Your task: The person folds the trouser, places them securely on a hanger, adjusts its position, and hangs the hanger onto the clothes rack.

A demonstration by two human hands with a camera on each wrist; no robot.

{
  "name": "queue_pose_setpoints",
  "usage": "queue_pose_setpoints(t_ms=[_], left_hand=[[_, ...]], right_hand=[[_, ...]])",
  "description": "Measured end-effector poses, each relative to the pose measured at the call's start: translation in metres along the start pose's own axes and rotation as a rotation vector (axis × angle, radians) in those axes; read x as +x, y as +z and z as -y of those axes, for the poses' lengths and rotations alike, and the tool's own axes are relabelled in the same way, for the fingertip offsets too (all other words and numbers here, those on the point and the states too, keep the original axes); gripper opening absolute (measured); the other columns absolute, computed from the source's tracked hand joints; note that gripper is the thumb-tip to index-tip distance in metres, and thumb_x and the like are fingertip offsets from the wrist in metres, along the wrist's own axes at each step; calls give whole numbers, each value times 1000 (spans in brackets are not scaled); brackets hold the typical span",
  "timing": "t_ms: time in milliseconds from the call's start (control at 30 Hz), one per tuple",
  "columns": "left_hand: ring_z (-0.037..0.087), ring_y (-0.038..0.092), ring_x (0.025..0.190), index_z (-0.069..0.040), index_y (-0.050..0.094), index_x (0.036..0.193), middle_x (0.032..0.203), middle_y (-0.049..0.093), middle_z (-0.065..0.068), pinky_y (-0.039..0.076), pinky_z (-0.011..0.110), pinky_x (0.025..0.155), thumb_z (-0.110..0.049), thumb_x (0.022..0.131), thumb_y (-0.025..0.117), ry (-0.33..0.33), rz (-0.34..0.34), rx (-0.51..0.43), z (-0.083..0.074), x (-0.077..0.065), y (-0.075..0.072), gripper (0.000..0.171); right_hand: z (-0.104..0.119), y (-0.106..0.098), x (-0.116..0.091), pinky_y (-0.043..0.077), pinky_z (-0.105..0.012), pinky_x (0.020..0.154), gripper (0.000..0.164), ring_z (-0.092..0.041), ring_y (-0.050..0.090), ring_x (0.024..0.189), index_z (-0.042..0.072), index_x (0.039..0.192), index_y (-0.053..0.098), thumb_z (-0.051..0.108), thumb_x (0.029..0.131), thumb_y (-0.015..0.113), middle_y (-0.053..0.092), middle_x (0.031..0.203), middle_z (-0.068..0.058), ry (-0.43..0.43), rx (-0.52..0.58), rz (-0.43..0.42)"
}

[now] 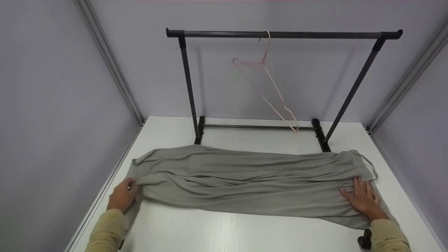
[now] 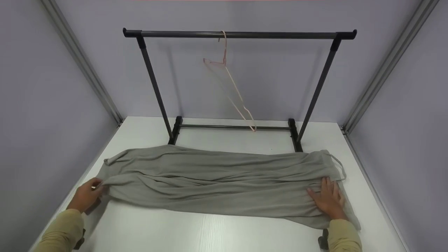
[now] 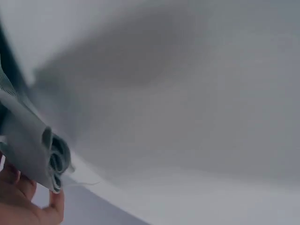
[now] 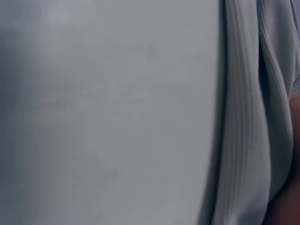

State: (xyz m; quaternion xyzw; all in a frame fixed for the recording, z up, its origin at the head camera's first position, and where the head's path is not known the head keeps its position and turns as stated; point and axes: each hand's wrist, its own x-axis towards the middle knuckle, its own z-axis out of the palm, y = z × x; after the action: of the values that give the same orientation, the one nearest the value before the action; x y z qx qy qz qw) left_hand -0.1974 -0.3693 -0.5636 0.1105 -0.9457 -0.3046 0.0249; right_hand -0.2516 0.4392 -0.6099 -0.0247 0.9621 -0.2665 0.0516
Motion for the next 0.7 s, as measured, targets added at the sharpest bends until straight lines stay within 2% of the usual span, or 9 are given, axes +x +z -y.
queue_pose_setpoints(t_ms=[100, 233, 300, 333, 400, 500, 567, 633, 700], left_hand=[[23, 59, 73, -1, 55, 111, 95, 57, 15, 50, 39, 61, -17, 91, 54, -18, 5, -124, -7, 7, -16, 25], [25, 57, 74, -3, 59, 94, 82, 60, 9, 43, 54, 73, -18, 87, 57, -8, 7, 25, -12, 12, -24, 18], [25, 55, 74, -6, 57, 83, 75, 59, 6, 35, 56, 72, -22, 87, 56, -8, 8, 111, -13, 12, -24, 16], [25, 53, 73, -7, 55, 79, 73, 57, 5, 33, 53, 71, -22, 87, 54, -6, -8, 124, -13, 12, -24, 17], [24, 49, 70, -8, 49, 78, 74, 51, 6, 36, 46, 67, -21, 90, 48, -17, -15, 42, -14, 10, -24, 17], [22, 46, 69, -8, 44, 83, 77, 47, 8, 37, 37, 61, -17, 94, 40, 1, -88, -107, -17, 7, -27, 14], [23, 44, 70, -7, 43, 85, 77, 45, 10, 36, 39, 68, -12, 94, 38, 33, -150, -181, -18, 6, -30, 11], [25, 43, 72, -7, 46, 84, 77, 47, 11, 28, 46, 77, -6, 91, 40, 57, -208, -163, -18, 5, -32, 9], [28, 45, 76, -6, 50, 83, 78, 51, 12, 21, 52, 80, -1, 85, 44, 67, -263, -86, -16, 4, -32, 9]], right_hand=[[0, -1, 0, -11, -67, 95, 91, -46, -23, 131, -12, 141, -6, 49, 94, 42, -12, 146, -32, -3, 9, 2], [1, -6, 0, -13, -67, 94, 91, -48, -24, 130, -14, 140, -8, 49, 95, 41, -13, 145, -35, 10, 7, 22], [2, -8, 0, -13, -67, 94, 92, -48, -25, 129, -14, 140, -8, 50, 95, 40, -14, 145, -35, 21, -1, 31], [3, -8, 0, -13, -68, 94, 93, -48, -25, 129, -13, 140, -9, 51, 94, 40, -14, 145, -34, 26, -6, 34], [3, -8, 3, -12, -68, 94, 93, -48, -25, 129, -12, 141, -9, 53, 94, 39, -15, 145, -33, 28, -10, 35], [3, -7, 6, -12, -68, 95, 94, -48, -23, 130, -12, 141, -7, 52, 93, 42, -13, 146, -33, 18, 4, 22], [1, -8, 7, -12, -68, 95, 92, -49, -22, 130, -12, 141, -5, 49, 94, 44, -11, 146, -34, 8, 28, 22], [-1, -11, 8, -9, -68, 96, 87, -51, -18, 130, -13, 141, -2, 46, 96, 43, -8, 145, -36, 0, 77, 20], [-2, -17, 7, 0, -68, 98, 77, -54, -6, 131, -13, 142, 5, 41, 98, 39, -1, 144, -38, 3, 145, -13]])
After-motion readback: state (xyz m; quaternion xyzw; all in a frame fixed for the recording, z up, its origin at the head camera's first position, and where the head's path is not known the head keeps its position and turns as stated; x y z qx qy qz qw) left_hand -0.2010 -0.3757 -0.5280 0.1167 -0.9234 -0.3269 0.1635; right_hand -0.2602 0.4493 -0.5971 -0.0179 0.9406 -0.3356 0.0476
